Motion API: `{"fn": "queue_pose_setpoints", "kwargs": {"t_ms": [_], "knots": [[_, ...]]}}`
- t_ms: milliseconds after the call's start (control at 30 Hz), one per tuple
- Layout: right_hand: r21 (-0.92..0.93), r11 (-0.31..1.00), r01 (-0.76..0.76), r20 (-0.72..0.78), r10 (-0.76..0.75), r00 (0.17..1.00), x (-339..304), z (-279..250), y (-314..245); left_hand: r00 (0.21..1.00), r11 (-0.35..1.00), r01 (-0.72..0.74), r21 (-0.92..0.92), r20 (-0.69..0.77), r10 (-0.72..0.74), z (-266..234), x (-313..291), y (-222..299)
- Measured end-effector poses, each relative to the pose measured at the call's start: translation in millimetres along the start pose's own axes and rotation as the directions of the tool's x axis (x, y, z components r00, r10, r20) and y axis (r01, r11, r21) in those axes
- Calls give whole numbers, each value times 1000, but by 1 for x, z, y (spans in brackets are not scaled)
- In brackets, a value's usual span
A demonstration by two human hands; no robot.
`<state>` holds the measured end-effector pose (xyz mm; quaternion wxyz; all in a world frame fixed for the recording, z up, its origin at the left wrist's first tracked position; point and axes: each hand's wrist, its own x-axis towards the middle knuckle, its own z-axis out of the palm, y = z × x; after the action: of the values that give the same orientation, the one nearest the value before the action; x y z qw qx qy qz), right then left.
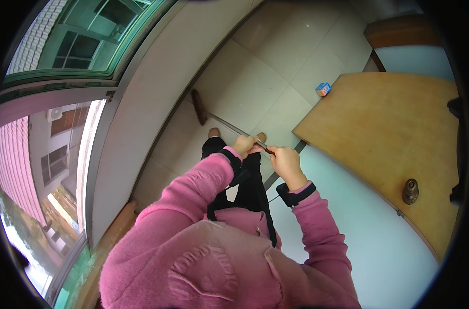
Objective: The person sweeps a tiled floor with a broom, moving around furniture and along walls. They briefly open a wooden door to sweep the threshold, then continue sweeping the room.
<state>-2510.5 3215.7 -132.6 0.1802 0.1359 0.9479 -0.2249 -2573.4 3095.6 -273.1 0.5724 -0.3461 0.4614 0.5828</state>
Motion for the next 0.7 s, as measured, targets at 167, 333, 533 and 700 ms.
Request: {"fn": "queue_pose_setpoints", "kwargs": {"t_ms": [167,333,533,700], "knots": [[-103,992,-73,-70,66,995,-19,-29,63,995,997,-35,62,100,29,84,28,-5],[-74,996,59,-200,-73,977,-30,-71,105,974,992,-107,62,206,92,144,21,-3],[147,983,106,-150,-84,985,-39,-104,140,976,990,-126,-66,170,136,167,2,-28],[108,986,127,-34,-124,992,-35,-79,156,997,994,-37,-104,60,43,157,12,-50]]}}
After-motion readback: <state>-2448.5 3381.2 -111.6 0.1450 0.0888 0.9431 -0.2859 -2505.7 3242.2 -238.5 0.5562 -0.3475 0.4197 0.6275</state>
